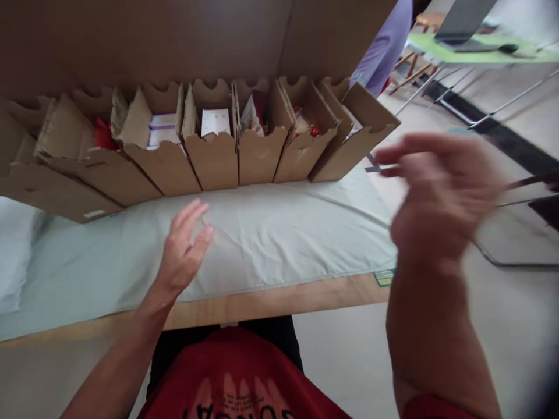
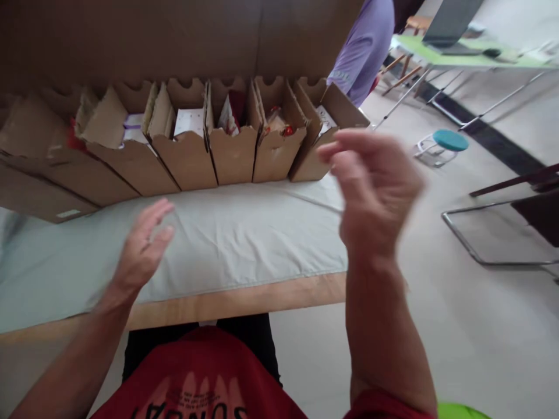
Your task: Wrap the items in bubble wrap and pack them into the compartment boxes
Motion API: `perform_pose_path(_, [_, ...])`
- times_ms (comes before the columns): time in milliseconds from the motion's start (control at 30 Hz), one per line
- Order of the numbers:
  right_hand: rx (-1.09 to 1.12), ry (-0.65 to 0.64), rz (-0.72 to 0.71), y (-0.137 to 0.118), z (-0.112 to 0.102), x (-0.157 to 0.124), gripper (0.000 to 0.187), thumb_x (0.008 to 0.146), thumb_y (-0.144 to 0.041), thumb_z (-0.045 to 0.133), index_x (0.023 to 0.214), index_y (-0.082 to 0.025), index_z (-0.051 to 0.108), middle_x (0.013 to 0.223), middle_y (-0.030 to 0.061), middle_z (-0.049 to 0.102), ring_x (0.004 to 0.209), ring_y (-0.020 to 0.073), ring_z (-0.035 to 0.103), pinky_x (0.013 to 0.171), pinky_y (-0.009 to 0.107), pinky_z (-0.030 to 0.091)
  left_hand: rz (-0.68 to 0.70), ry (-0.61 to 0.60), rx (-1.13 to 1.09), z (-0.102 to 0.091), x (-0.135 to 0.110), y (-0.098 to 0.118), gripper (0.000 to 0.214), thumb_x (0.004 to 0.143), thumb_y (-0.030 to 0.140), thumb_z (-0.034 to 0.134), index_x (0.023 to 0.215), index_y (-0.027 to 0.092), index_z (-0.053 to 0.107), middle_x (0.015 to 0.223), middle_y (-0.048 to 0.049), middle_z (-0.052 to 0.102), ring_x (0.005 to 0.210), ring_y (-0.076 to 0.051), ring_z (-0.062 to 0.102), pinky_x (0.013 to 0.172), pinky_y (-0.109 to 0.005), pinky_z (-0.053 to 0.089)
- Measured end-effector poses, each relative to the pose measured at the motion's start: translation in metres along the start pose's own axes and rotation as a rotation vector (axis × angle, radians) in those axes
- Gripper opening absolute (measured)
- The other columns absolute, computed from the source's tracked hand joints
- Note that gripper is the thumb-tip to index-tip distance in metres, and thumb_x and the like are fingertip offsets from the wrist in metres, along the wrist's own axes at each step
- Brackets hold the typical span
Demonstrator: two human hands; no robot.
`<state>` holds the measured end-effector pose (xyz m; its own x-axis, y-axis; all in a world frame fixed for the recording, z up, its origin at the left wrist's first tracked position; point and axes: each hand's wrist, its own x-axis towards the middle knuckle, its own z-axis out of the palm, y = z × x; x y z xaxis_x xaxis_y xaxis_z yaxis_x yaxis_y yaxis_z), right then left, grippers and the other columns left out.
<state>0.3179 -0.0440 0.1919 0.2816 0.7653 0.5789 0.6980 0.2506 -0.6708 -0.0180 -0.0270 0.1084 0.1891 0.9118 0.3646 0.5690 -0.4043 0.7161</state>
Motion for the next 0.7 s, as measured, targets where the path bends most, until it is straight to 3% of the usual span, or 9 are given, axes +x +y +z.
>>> perform_pose_path(67, [0.047, -0.038, 0.055, 0.013, 0.021, 0.015, 0.029, 0.096, -0.023, 0.058, 0.125, -0.02, 0.061, 0.097, 0.0078, 0.074, 0.083, 0.0177, 0.069, 0.077, 0.034, 0.057, -0.105, -0.123, 0.204, 0.021, -0.014, -0.039, 0.054, 0.097, 0.053, 0.046, 0.133, 0.016, 0.062, 0.146, -0.0183, 0.058, 0.138, -0.037, 0.051, 0.115, -0.063, 0.04])
perform_pose_path(167, [-0.092, -0.151, 0.096, 0.038, 0.049, 0.046, 0.051, 0.089, -0.02, 0.06, 0.14, -0.023, 0.054, 0.088, 0.0023, 0.074, 0.071, 0.0182, 0.067, 0.07, 0.035, 0.055, -0.077, -0.189, 0.391, 0.044, -0.033, -0.074, 0.053, 0.098, 0.045, 0.044, 0.136, 0.012, 0.06, 0.15, -0.0226, 0.054, 0.143, -0.041, 0.045, 0.114, -0.064, 0.039])
perform_pose_path(267, [-0.329, -0.241, 0.058, 0.056, 0.068, 0.079, 0.059, 0.086, -0.02, 0.062, 0.144, -0.023, 0.054, 0.088, 0.004, 0.075, 0.078, 0.0223, 0.069, 0.076, 0.038, 0.054, 0.013, -0.193, 0.473, 0.053, -0.045, -0.08, 0.05, 0.1, 0.042, 0.042, 0.138, 0.013, 0.06, 0.153, -0.021, 0.052, 0.146, -0.04, 0.042, 0.115, -0.061, 0.039])
perform_pose_path(433, [-0.556, -0.366, 0.108, 0.067, 0.088, 0.11, 0.027, 0.08, -0.019, 0.062, 0.103, -0.02, 0.077, 0.083, 0.0083, 0.076, 0.08, 0.0256, 0.068, 0.072, 0.037, 0.05, 0.038, -0.164, 0.497, 0.053, -0.046, -0.076, 0.045, 0.102, 0.04, 0.042, 0.135, 0.018, 0.063, 0.151, -0.0174, 0.055, 0.145, -0.036, 0.044, 0.115, -0.058, 0.039])
perform_pose_path(567, [-0.577, -0.328, 0.109, 0.056, 0.078, 0.095, 0.021, 0.082, -0.022, 0.059, 0.091, -0.022, 0.078, 0.078, 0.0062, 0.075, 0.074, 0.0243, 0.067, 0.067, 0.034, 0.047, 0.021, -0.161, 0.479, 0.053, -0.045, -0.078, 0.043, 0.1, 0.039, 0.044, 0.133, 0.019, 0.064, 0.151, -0.0154, 0.056, 0.145, -0.035, 0.045, 0.117, -0.056, 0.038])
perform_pose_path(700, [-0.555, -0.272, 0.016, 0.029, 0.038, 0.039, 0.023, 0.084, -0.025, 0.058, 0.093, -0.023, 0.079, 0.079, 0.005, 0.077, 0.072, 0.0234, 0.069, 0.066, 0.033, 0.047, 0.023, -0.163, 0.461, 0.053, -0.045, -0.079, 0.045, 0.1, 0.038, 0.044, 0.133, 0.016, 0.065, 0.151, -0.0178, 0.055, 0.144, -0.036, 0.045, 0.116, -0.057, 0.038])
